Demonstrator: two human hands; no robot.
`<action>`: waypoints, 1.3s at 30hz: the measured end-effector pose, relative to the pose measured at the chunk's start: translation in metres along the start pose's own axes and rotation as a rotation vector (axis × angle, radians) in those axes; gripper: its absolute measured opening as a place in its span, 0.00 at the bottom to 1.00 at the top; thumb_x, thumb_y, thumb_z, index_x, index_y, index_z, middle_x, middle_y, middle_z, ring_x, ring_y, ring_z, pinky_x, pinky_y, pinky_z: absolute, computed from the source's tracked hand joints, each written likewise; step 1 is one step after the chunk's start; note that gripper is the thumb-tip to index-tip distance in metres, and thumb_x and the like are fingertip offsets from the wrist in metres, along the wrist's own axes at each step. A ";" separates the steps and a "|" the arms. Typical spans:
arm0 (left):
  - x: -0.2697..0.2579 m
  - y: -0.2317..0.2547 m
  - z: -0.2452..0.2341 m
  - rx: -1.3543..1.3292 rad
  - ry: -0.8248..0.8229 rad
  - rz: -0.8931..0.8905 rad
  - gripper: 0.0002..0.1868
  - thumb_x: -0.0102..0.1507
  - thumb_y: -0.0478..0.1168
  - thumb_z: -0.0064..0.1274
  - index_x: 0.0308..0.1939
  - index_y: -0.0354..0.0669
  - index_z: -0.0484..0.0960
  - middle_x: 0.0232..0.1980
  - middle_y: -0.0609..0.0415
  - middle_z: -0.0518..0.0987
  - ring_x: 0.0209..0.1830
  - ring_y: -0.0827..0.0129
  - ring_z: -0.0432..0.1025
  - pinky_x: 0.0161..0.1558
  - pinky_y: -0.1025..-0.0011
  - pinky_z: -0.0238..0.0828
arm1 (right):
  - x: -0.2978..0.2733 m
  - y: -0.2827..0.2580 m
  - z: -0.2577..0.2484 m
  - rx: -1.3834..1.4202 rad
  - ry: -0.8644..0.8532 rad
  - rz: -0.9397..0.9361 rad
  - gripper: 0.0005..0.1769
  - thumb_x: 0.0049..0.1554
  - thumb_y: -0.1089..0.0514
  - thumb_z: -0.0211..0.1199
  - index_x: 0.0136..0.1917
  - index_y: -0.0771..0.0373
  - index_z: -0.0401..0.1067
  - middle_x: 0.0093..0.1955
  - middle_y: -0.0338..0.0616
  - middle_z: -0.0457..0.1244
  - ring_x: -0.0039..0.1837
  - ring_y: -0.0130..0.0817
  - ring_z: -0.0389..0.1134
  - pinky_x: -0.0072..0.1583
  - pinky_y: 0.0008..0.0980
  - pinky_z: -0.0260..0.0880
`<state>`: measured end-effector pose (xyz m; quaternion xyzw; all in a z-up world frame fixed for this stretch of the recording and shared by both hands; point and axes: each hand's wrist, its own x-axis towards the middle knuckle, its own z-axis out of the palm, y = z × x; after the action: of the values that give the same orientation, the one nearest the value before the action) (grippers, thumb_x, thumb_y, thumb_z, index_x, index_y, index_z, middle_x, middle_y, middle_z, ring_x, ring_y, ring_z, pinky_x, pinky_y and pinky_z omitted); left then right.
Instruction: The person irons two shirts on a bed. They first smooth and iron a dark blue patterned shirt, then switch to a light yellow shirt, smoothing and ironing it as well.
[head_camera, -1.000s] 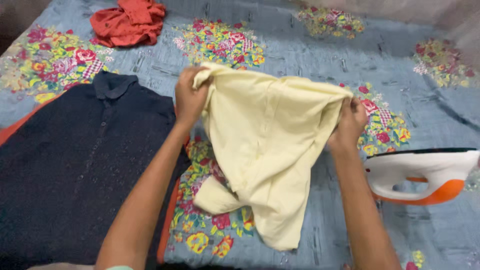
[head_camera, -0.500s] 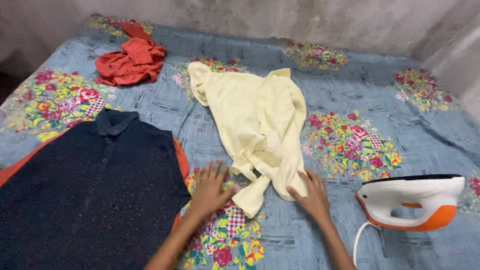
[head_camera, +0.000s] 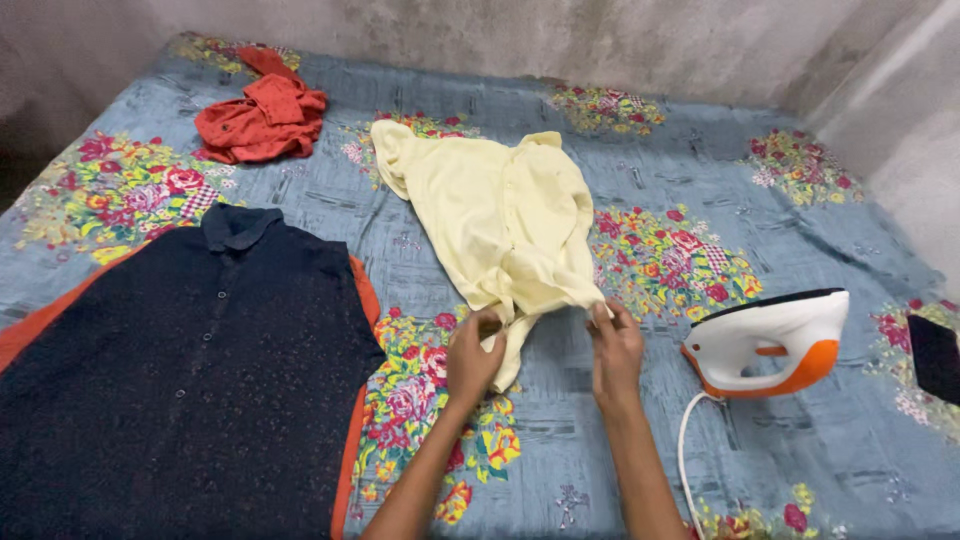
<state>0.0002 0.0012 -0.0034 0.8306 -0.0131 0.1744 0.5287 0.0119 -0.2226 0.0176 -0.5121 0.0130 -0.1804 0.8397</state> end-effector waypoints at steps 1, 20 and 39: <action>0.000 -0.003 0.000 -0.149 0.046 -0.046 0.25 0.60 0.42 0.61 0.59 0.42 0.73 0.57 0.47 0.80 0.56 0.62 0.78 0.61 0.63 0.70 | 0.000 -0.002 0.010 0.105 -0.105 0.087 0.16 0.63 0.58 0.63 0.63 0.66 0.71 0.58 0.42 0.68 0.58 0.28 0.68 0.62 0.31 0.68; 0.010 0.000 -0.010 -0.109 0.160 -0.020 0.19 0.61 0.40 0.58 0.56 0.42 0.80 0.54 0.44 0.81 0.52 0.55 0.77 0.55 0.61 0.73 | -0.006 0.113 -0.027 -0.691 -0.120 -0.218 0.18 0.52 0.65 0.65 0.58 0.66 0.76 0.52 0.47 0.72 0.53 0.39 0.72 0.56 0.35 0.73; 0.009 -0.003 0.002 0.364 0.205 0.125 0.40 0.52 0.55 0.66 0.59 0.30 0.73 0.64 0.37 0.72 0.70 0.47 0.59 0.72 0.50 0.46 | -0.034 -0.010 -0.052 -1.636 -0.013 -0.286 0.36 0.55 0.44 0.68 0.72 0.60 0.64 0.76 0.48 0.53 0.77 0.49 0.51 0.69 0.66 0.50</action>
<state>0.0096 0.0020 -0.0037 0.8878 0.0208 0.2898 0.3568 -0.0332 -0.2604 -0.0041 -0.9587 0.0699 -0.2161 0.1714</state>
